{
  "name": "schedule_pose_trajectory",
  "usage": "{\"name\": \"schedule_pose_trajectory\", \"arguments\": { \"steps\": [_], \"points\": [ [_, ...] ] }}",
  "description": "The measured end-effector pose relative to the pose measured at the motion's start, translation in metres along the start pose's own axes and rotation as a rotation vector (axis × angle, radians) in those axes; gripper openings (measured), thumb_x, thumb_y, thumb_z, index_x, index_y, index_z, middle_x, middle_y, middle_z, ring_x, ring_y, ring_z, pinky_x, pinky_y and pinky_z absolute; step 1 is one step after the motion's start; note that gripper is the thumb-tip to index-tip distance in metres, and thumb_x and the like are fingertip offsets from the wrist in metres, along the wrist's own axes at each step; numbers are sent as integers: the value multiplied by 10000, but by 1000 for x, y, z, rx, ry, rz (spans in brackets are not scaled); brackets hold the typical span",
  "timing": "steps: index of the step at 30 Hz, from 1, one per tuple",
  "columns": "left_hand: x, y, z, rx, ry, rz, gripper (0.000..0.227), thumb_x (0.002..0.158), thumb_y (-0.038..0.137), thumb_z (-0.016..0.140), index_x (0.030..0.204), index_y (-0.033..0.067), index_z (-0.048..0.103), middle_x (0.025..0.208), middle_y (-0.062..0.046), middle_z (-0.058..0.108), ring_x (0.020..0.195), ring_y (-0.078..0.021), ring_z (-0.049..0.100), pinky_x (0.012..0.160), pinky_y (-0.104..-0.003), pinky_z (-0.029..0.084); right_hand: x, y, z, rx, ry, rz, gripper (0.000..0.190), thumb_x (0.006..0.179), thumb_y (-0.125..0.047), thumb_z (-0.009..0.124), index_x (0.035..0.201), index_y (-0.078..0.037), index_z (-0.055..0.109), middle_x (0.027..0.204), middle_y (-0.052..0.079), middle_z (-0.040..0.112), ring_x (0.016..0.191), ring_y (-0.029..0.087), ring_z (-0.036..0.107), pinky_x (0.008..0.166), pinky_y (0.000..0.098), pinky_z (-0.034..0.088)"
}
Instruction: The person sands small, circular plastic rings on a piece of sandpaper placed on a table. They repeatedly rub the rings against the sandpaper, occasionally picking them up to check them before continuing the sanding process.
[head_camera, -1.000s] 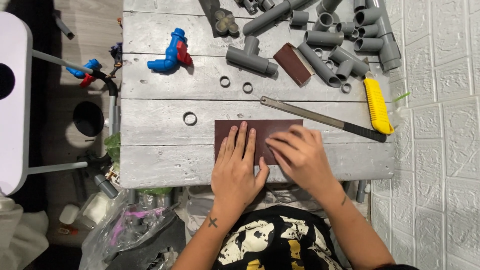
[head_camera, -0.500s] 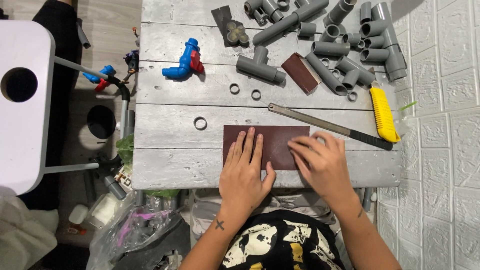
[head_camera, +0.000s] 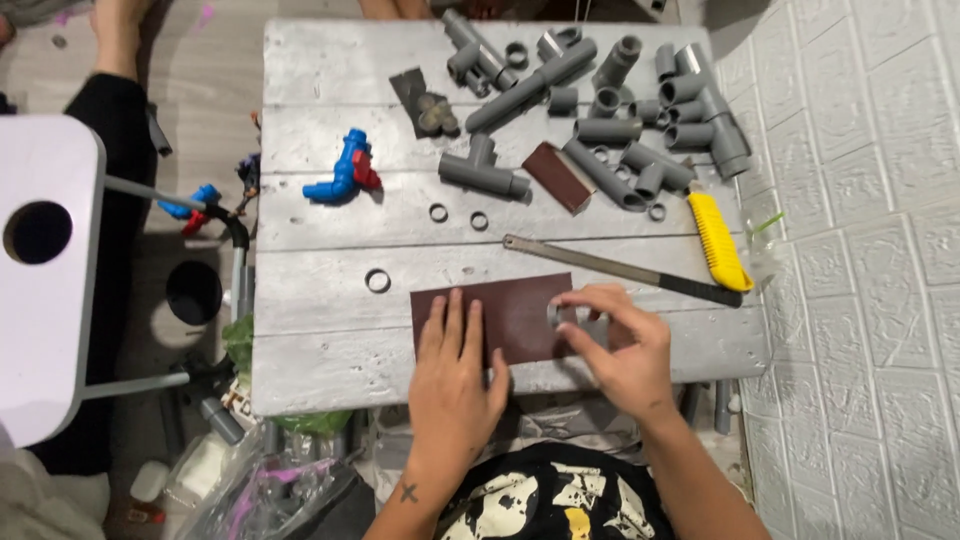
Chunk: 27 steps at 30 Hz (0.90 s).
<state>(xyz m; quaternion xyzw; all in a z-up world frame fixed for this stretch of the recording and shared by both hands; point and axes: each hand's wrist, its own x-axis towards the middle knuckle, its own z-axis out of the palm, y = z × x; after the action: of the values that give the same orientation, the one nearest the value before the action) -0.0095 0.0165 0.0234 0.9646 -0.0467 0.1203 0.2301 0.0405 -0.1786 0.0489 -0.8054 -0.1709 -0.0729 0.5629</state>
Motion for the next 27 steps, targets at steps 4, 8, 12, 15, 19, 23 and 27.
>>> {"name": "schedule_pose_trajectory", "arguments": {
  "steps": [4, 8, 12, 15, 19, 23, 27],
  "points": [
    [19, -31, -23, 131, 163, -36, 483, 945, 173, 638, 1408, 86, 533, 1443, -214, 569, 1343, -419, 526, 1087, -474, 517, -8, -5, 6, 440, 1, -3, 268, 898, -42, 752, 1158, 4, 705, 1080, 134, 746, 1068, 249, 673, 979, 309, 612],
    [41, -77, -37, 213, 40, -111, 596, 821, 92, 738, 1396, 116, 581, 1464, -145, 563, 1325, -366, 524, 1087, -456, 482, -4, -33, 5, 571, 34, -48, 266, 889, -106, 781, 1141, -43, 725, 1052, 94, 760, 1022, 227, 677, 982, 348, 565],
    [51, -89, -39, 153, 30, 18, 343, 887, -12, 616, 1220, 54, 665, 1275, -152, 650, 1139, -375, 581, 841, -482, 545, -4, -52, 4, 932, 1, -37, 262, 923, -149, 816, 1148, -37, 741, 1055, 87, 751, 998, 235, 641, 932, 390, 508],
    [52, -91, -36, 161, 5, -19, 318, 899, 4, 633, 1207, 67, 674, 1201, -160, 666, 1025, -358, 614, 742, -448, 560, -11, -59, 1, 1109, -62, 39, 252, 921, -172, 843, 1128, -63, 751, 1034, 72, 750, 951, 219, 629, 892, 384, 483],
    [56, -82, -51, -38, 25, -24, 383, 918, -12, 590, 1292, 53, 644, 1250, -186, 617, 1002, -367, 654, 713, -470, 547, -14, -82, -11, 1297, -176, 127, 215, 945, -188, 860, 1125, -125, 762, 1011, 44, 764, 886, 204, 581, 779, 346, 432],
    [59, -52, -70, -410, 56, -2, 359, 916, -39, 536, 1234, 49, 679, 1193, -106, 673, 906, -188, 722, 833, -343, 559, -16, -43, -11, 1373, -211, 70, 121, 953, -91, 791, 1067, -72, 754, 1059, 192, 699, 890, 276, 708, 703, 292, 629],
    [61, -25, -75, -620, 139, 209, 247, 893, -23, 619, 1128, -1, 693, 1147, -165, 707, 887, -209, 718, 798, -279, 636, 0, -34, -13, 1012, -103, -29, 128, 938, 8, 692, 1053, 23, 746, 1102, 291, 694, 803, 294, 774, 697, 327, 693]
  ]
}}
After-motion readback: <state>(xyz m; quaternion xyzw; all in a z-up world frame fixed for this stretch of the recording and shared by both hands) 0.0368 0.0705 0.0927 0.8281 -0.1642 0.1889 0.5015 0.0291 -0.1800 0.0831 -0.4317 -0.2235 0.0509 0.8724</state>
